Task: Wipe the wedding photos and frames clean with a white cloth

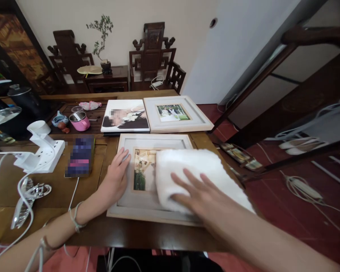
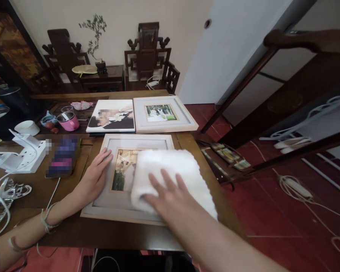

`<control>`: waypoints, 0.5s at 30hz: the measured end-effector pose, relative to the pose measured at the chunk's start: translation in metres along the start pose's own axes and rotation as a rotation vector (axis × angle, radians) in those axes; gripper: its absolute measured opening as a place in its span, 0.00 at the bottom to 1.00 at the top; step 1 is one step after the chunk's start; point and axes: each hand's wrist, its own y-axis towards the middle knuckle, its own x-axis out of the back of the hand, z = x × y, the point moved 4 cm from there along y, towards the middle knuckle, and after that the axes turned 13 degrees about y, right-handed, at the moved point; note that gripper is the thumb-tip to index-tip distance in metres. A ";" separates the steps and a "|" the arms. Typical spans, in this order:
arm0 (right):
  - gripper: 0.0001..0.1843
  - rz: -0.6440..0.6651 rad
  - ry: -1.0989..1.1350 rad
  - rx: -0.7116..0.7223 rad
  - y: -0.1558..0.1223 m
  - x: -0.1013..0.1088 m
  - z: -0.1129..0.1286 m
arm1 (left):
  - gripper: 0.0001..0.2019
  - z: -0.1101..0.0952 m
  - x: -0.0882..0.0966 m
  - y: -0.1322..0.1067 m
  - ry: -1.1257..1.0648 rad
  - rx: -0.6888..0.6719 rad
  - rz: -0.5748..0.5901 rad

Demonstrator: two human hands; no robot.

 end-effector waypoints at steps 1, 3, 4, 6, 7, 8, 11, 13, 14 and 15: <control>0.31 0.042 0.058 0.039 -0.010 0.002 0.016 | 0.26 0.001 0.000 0.000 0.003 -0.001 -0.001; 0.32 0.096 0.148 0.073 -0.023 0.008 0.039 | 0.26 0.002 0.000 0.000 0.024 -0.005 -0.004; 0.34 0.120 0.175 0.059 -0.023 0.012 0.044 | 0.27 0.003 0.000 0.000 0.040 -0.010 -0.002; 0.40 0.136 0.173 -0.037 -0.012 0.020 0.040 | 0.26 0.004 0.001 0.002 0.067 -0.017 0.007; 0.43 0.132 0.153 -0.090 -0.001 0.023 0.032 | 0.26 0.004 0.001 0.002 0.075 -0.019 0.014; 0.46 0.105 0.114 -0.149 0.012 0.026 0.021 | 0.26 0.004 0.002 0.003 0.080 -0.021 0.023; 0.45 -0.114 0.013 -0.241 0.051 0.037 -0.018 | 0.28 0.004 0.004 0.006 0.092 -0.029 0.048; 0.40 -0.207 -0.012 -0.298 0.068 0.039 -0.040 | 0.29 0.004 0.005 0.006 0.101 -0.038 0.054; 0.39 -0.205 -0.016 -0.307 0.073 0.038 -0.046 | 0.28 0.004 0.006 0.006 0.104 -0.043 0.051; 0.39 -0.171 -0.019 -0.297 0.076 0.035 -0.048 | 0.28 0.004 0.007 0.006 0.105 -0.047 0.046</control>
